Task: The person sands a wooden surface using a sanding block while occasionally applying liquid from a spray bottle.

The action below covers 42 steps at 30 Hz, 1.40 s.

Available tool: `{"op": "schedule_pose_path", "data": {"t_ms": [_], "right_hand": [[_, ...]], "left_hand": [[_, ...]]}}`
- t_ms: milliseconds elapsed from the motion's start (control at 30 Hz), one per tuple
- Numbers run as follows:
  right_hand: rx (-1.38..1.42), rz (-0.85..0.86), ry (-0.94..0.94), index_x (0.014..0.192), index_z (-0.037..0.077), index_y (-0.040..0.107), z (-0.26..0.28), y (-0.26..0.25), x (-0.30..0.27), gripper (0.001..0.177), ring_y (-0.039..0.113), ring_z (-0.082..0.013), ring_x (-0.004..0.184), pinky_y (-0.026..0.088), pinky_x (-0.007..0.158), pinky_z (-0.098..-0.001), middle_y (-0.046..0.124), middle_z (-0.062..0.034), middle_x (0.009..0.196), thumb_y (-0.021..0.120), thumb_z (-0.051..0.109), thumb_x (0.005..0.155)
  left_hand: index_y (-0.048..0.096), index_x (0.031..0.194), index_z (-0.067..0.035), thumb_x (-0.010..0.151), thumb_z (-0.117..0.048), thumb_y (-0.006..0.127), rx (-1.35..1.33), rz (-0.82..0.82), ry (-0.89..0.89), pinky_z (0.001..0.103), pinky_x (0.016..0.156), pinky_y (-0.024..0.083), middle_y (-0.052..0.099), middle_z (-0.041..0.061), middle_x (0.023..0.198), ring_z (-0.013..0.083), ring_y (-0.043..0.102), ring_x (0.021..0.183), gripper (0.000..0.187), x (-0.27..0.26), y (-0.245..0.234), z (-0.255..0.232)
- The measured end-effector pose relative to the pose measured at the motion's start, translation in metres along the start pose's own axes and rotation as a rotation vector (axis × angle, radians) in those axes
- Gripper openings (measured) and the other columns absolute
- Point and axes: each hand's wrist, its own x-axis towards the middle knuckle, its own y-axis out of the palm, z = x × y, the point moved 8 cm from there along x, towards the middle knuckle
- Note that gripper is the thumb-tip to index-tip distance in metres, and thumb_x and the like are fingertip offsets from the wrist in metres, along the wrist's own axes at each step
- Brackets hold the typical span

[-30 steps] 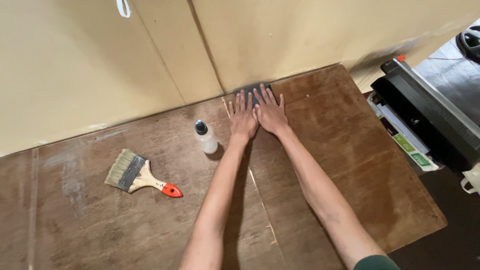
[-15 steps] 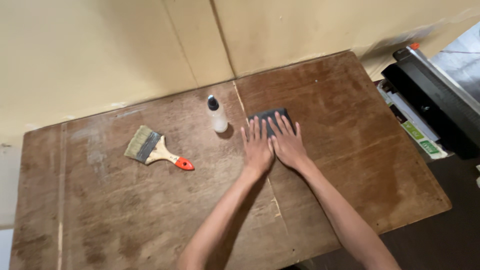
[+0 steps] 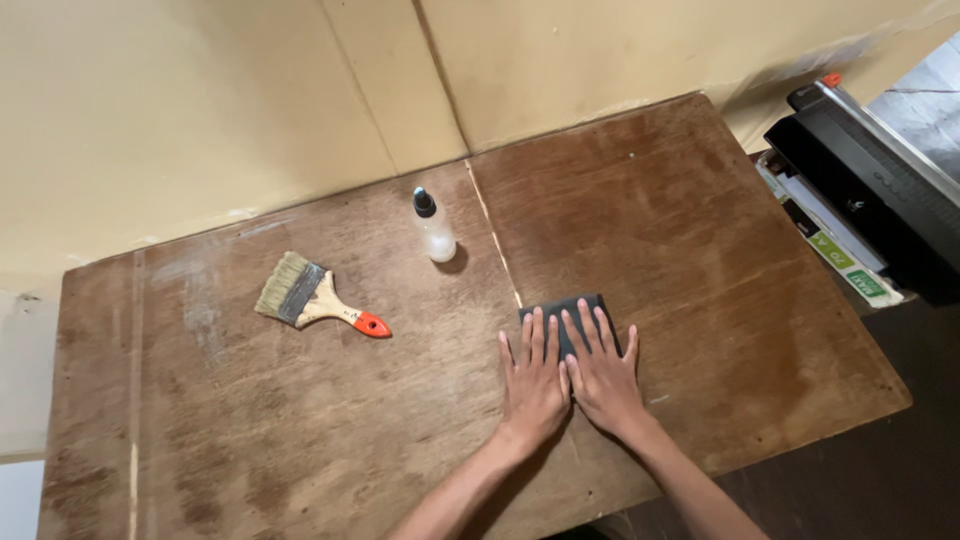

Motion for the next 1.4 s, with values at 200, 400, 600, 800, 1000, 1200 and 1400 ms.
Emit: {"op": "schedule_pose_path", "data": {"t_ms": [200,400,600,800,1000,1200,1400], "right_hand": [[0.005,-0.038,-0.023,0.162,0.017,0.024,-0.031,0.016,0.058,0.063,0.015,-0.0312,0.156,0.004,0.115,-0.0749,0.013,-0.0101,0.171,0.036,0.035,0.103],[-0.037,-0.067,-0.017,0.163,0.019,0.026,-0.072,0.033,0.143,0.061,0.018,-0.0300,0.157,0.007,0.115,-0.0759,0.014,-0.0084,0.173,0.035,0.036,0.105],[-0.017,-0.018,0.030,0.163,0.022,0.024,-0.109,0.048,0.227,0.061,0.016,-0.0301,0.157,0.007,0.114,-0.0773,0.011,-0.0066,0.173,0.034,0.038,0.106],[-0.013,0.002,0.066,0.164,0.026,0.023,-0.135,0.054,0.291,0.060,0.014,-0.0285,0.158,0.006,0.115,-0.0776,0.009,-0.0038,0.174,0.032,0.041,0.106],[-0.028,0.036,0.094,0.163,0.028,0.023,-0.147,0.055,0.328,0.060,0.012,-0.0267,0.158,0.006,0.116,-0.0769,0.008,-0.0013,0.173,0.034,0.040,0.106],[0.025,0.012,0.086,0.163,0.026,0.026,-0.146,0.053,0.319,0.059,0.015,-0.0266,0.158,0.007,0.117,-0.0764,0.013,-0.0021,0.173,0.037,0.036,0.106],[0.012,-0.028,0.061,0.162,0.024,0.028,-0.138,0.047,0.284,0.059,0.017,-0.0277,0.157,0.009,0.116,-0.0761,0.017,-0.0054,0.172,0.039,0.034,0.105]], "left_hand": [[0.025,0.160,0.001,0.108,-0.029,0.031,0.015,-0.043,0.038,0.065,0.123,-0.004,0.017,0.024,0.169,0.0366,0.010,0.158,0.061,0.060,0.018,0.022],[0.027,0.161,-0.004,0.103,-0.032,0.036,0.017,-0.050,-0.015,0.063,0.124,-0.005,0.017,0.020,0.170,0.0331,0.013,0.159,0.064,0.152,0.052,0.060],[0.027,0.161,-0.007,0.102,-0.033,0.039,0.074,-0.055,-0.028,0.064,0.123,-0.005,0.017,0.017,0.170,0.0310,0.014,0.158,0.065,0.240,0.075,0.091],[0.027,0.161,-0.009,0.102,-0.034,0.039,0.131,-0.035,-0.055,0.065,0.123,-0.002,0.021,0.016,0.169,0.0311,0.016,0.157,0.066,0.304,0.087,0.111],[0.027,0.162,-0.009,0.103,-0.035,0.039,0.131,-0.050,-0.082,0.065,0.124,-0.001,0.023,0.018,0.168,0.0306,0.017,0.157,0.066,0.341,0.097,0.124],[0.026,0.161,-0.011,0.103,-0.036,0.037,0.077,-0.021,-0.130,0.064,0.124,-0.002,0.018,0.015,0.170,0.0288,0.014,0.158,0.064,0.335,0.101,0.122],[0.026,0.161,-0.010,0.102,-0.036,0.038,0.097,-0.028,-0.105,0.062,0.124,-0.001,0.017,0.016,0.170,0.0302,0.013,0.158,0.066,0.302,0.093,0.104]]}}
